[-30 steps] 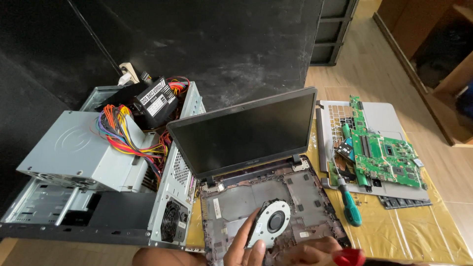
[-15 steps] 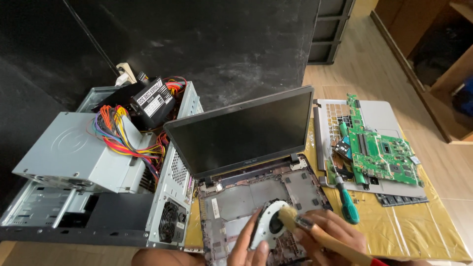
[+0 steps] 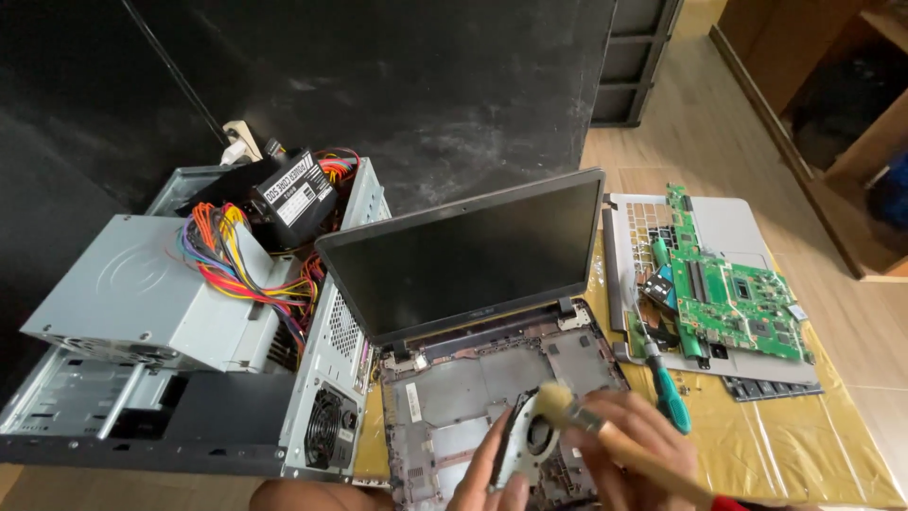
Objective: Cleaning a laptop cooling fan with a brush and then using a screwdriver to reinstall it into the laptop case.
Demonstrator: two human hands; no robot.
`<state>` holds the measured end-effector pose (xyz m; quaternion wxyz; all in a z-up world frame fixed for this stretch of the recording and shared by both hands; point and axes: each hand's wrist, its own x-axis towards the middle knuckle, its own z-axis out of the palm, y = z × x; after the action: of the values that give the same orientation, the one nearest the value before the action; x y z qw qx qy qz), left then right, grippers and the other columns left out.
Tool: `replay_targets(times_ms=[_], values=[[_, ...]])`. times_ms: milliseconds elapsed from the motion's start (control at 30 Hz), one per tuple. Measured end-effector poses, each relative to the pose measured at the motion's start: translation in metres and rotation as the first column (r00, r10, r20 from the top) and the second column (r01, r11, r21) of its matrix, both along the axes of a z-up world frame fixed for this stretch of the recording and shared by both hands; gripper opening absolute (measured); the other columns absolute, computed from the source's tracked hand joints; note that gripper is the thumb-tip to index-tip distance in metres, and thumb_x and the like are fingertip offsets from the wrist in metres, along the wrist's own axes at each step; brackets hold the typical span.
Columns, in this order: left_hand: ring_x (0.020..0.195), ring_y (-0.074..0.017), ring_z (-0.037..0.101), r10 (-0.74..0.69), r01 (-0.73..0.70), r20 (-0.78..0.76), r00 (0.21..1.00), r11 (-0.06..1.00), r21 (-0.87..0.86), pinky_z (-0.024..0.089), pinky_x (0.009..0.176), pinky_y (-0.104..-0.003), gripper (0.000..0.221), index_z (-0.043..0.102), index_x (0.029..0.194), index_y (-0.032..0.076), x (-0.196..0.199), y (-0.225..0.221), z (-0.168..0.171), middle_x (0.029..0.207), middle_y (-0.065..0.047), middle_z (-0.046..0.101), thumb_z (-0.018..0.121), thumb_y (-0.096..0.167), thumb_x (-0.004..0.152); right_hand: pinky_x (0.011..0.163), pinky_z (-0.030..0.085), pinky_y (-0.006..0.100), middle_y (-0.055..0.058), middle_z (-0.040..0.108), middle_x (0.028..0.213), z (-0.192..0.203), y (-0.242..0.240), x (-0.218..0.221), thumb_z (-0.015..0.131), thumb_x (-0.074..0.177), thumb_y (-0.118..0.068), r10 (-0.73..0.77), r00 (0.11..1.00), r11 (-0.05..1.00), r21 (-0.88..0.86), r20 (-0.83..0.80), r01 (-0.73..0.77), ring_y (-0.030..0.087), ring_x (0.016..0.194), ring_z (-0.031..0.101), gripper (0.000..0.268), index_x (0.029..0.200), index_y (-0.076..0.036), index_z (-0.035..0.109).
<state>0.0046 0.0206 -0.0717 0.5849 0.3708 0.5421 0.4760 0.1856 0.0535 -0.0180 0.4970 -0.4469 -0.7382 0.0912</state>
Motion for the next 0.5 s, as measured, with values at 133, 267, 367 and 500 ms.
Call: replay_targets(times_ms=[133, 267, 367, 500], values=[[0.155, -0.0174, 0.031, -0.220, 0.226, -0.067, 0.973, 0.969, 0.100, 0.030, 0.124, -0.039, 0.074, 0.035, 0.160, 0.024, -0.008, 0.009, -0.008, 0.167, -0.001, 0.036, 0.059, 0.043, 0.092, 0.079, 0.057, 0.013, -0.022, 0.075, 0.110, 0.067, 0.014, -0.026, 0.074, 0.075, -0.027, 0.088, 0.910, 0.470, -0.822, 0.406, 0.321, -0.001, 0.097, 0.072, 0.030, 0.099, -0.043, 0.082], [0.146, -0.0095, 0.057, -0.095, 0.097, -0.081, 0.992, 0.995, 0.022, 0.048, 0.112, -0.023, 0.062, 0.048, 0.155, 0.037, 0.003, -0.021, 0.059, 0.155, 0.010, 0.065, 0.062, 0.034, 0.094, 0.070, 0.060, 0.024, 0.003, 0.076, 0.086, 0.060, 0.017, -0.019, 0.060, 0.088, -0.008, 0.238, 0.969, 0.958, 0.181, -0.065, -0.223, 0.017, 0.083, 0.074, 0.019, 0.074, -0.013, 0.072], [0.157, -0.0174, 0.022, -0.346, 0.333, 0.034, 0.938, 0.922, 0.196, 0.015, 0.128, -0.036, 0.062, 0.032, 0.161, 0.016, -0.023, 0.028, -0.102, 0.171, -0.006, 0.025, 0.054, 0.026, 0.104, 0.103, 0.055, 0.070, 0.052, 0.080, 0.118, 0.016, -0.007, -0.006, 0.061, 0.086, -0.013, -0.409, 0.418, 0.149, -0.511, -0.811, -0.846, 0.066, 0.114, 0.076, 0.051, 0.116, 0.026, 0.073], [0.146, -0.0152, 0.058, -0.014, 0.012, -0.056, 0.998, 0.999, -0.036, 0.051, 0.119, -0.036, 0.065, 0.050, 0.154, 0.033, 0.001, -0.024, 0.082, 0.155, 0.006, 0.065, 0.062, 0.046, 0.091, 0.063, 0.062, 0.026, 0.000, 0.086, 0.086, 0.075, 0.035, -0.011, 0.047, 0.069, -0.017, 0.018, 0.906, 0.269, -0.875, 0.423, 0.403, 0.014, 0.072, 0.080, 0.046, 0.096, -0.023, 0.084]])
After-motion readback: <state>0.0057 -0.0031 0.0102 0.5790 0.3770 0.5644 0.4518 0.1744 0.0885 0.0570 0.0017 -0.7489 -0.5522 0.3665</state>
